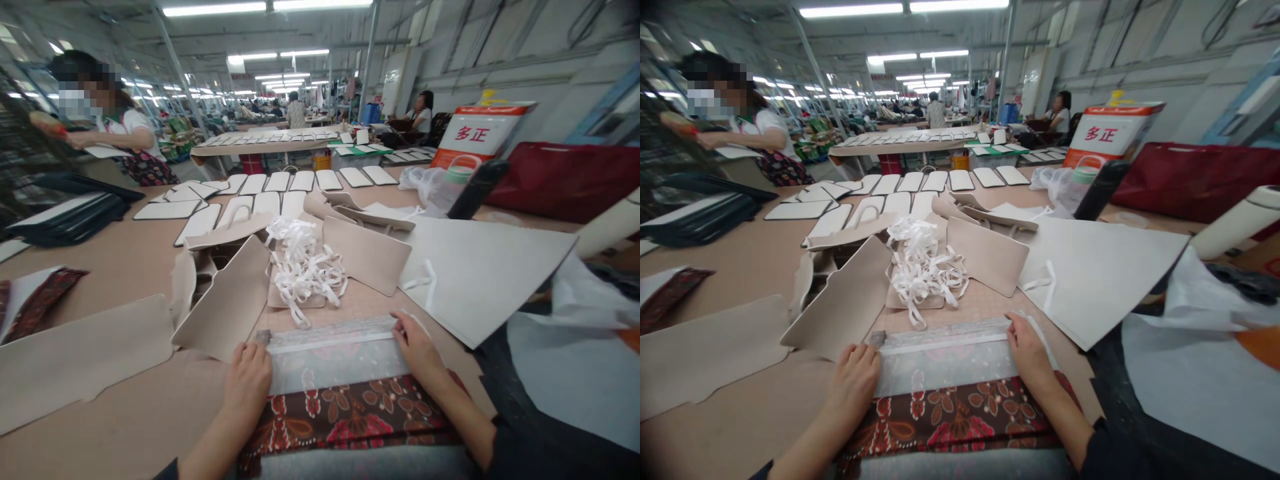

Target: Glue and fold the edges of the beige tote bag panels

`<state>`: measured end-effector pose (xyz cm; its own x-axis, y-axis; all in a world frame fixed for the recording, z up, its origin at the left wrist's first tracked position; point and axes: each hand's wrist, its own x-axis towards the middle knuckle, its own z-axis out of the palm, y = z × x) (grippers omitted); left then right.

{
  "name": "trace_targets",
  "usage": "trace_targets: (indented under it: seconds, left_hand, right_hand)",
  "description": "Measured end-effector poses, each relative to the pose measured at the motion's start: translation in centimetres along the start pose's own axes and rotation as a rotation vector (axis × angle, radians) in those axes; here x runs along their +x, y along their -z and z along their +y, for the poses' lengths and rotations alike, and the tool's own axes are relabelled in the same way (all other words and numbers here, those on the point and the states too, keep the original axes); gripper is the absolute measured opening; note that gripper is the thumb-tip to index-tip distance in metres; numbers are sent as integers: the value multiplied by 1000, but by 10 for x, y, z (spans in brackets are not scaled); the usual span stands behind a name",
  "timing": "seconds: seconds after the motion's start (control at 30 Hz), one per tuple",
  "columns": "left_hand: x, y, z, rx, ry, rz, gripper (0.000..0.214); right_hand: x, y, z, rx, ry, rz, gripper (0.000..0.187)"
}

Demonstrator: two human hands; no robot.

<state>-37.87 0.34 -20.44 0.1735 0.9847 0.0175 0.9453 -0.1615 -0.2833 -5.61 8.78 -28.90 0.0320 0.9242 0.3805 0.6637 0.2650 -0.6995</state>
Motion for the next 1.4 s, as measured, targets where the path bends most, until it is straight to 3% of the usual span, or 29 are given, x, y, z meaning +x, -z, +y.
trace_targets:
  seconds: [0.27, 0.43, 0.53, 0.7, 0.83, 1.07, 1.4]
  left_hand:
    - [8, 11, 15, 130, -100, -172, 63]
    - [24, 22, 23, 43, -142, -196, 49]
    - [42, 33, 48, -42, -198, -149, 36]
    - [72, 43, 118, -238, -431, -120, 32]
    - [81, 38, 148, -242, -447, -125, 31]
    - [85, 34, 150, -215, -446, -130, 30]
    - [83, 29, 160, -186, -412, -33, 30]
  right_hand:
    - [1, -2, -2, -46, 50, 16, 34]
    - [0, -4, 0, -65, 54, 12, 36]
    - [-1, -6, 1, -63, 45, 17, 37]
    - [0, -4, 1, -27, 20, 23, 39]
    - [5, 7, 6, 31, -31, 55, 41]
    - [15, 22, 19, 73, -106, 93, 42]
    - [19, 14, 22, -148, -46, 43, 48]
